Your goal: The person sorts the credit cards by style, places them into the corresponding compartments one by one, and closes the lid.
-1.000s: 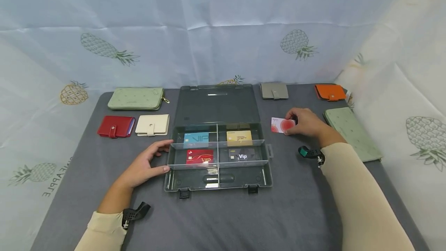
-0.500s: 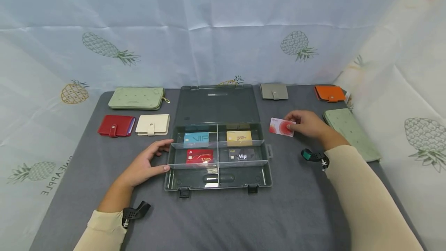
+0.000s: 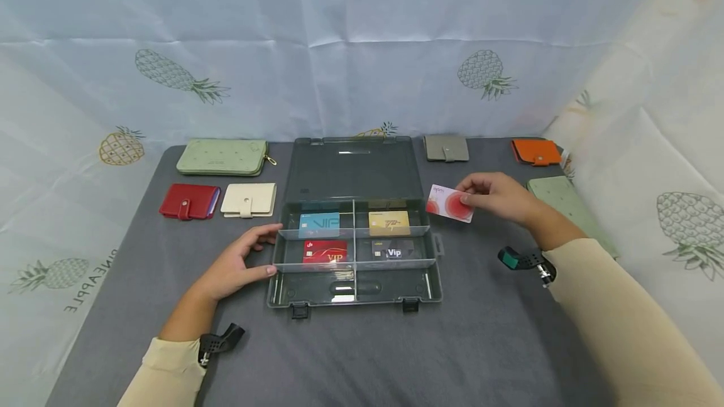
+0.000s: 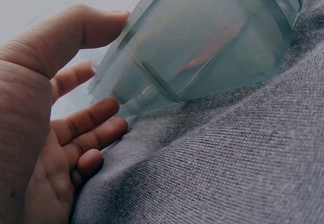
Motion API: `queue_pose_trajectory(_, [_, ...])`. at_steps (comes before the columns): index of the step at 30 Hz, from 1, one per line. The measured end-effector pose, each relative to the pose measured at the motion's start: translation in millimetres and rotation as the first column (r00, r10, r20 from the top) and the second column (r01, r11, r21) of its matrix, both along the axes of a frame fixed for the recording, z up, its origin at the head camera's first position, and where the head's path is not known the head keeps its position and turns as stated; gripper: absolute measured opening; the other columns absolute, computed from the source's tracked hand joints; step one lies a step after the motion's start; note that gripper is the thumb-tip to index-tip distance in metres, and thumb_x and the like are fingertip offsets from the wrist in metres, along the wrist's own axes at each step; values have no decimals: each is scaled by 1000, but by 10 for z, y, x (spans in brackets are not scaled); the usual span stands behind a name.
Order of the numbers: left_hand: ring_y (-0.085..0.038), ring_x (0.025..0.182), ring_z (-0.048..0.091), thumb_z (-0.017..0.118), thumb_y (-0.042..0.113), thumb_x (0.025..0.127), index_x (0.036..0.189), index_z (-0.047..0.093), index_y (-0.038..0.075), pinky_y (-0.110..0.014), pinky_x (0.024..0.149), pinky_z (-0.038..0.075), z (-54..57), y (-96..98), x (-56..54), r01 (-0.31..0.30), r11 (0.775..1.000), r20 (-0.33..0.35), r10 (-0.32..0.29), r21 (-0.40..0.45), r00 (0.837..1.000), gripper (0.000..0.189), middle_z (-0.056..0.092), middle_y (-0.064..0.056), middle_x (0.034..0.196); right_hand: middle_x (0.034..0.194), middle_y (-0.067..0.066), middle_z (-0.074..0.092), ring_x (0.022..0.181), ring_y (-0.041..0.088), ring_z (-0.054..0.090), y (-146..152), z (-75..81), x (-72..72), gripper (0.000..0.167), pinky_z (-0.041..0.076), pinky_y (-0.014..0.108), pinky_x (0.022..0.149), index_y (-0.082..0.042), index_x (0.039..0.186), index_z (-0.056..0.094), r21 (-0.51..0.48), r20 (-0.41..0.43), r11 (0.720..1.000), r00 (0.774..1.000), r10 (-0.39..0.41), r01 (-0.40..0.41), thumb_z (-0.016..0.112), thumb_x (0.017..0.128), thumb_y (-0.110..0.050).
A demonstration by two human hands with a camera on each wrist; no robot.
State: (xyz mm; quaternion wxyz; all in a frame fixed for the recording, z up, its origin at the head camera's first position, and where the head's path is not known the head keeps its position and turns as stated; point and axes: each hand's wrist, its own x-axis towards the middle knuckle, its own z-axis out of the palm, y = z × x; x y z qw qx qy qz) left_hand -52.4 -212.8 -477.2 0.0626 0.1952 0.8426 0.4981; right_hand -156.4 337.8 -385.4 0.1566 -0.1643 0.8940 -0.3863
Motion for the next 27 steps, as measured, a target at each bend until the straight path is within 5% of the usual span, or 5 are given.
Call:
queue_pose_trajectory(9, [-28,129,58,86,17,89,157,52,16,-45,105,43,-6,-13,-8,3,1000,-4,-3,-3,1000,76,61,-7,143,98,9,71,89,21,64,-598,241,181,13,56,35,80,-1,114,73,-120,109,988,988,113,-100,70,104,-9])
queue_pose_trajectory(17, [-27,128,58,86,18,89,157,52,18,-46,105,43,4,-22,-8,4,1000,2,-4,6,1000,75,61,-6,141,92,9,71,79,17,60,-1194,153,334,10,53,34,73,-2,109,74,-212,210,952,941,265,-221,73,101,-7])
queue_pose_trajectory(27, [-27,129,58,86,17,89,157,52,18,-46,104,43,-8,-25,-17,7,1000,-6,-7,1,1000,76,61,-7,142,83,1,74,73,19,62,-1884,79,589,7,53,28,69,-7,101,78,-246,223,927,915,337,-281,80,95,-4])
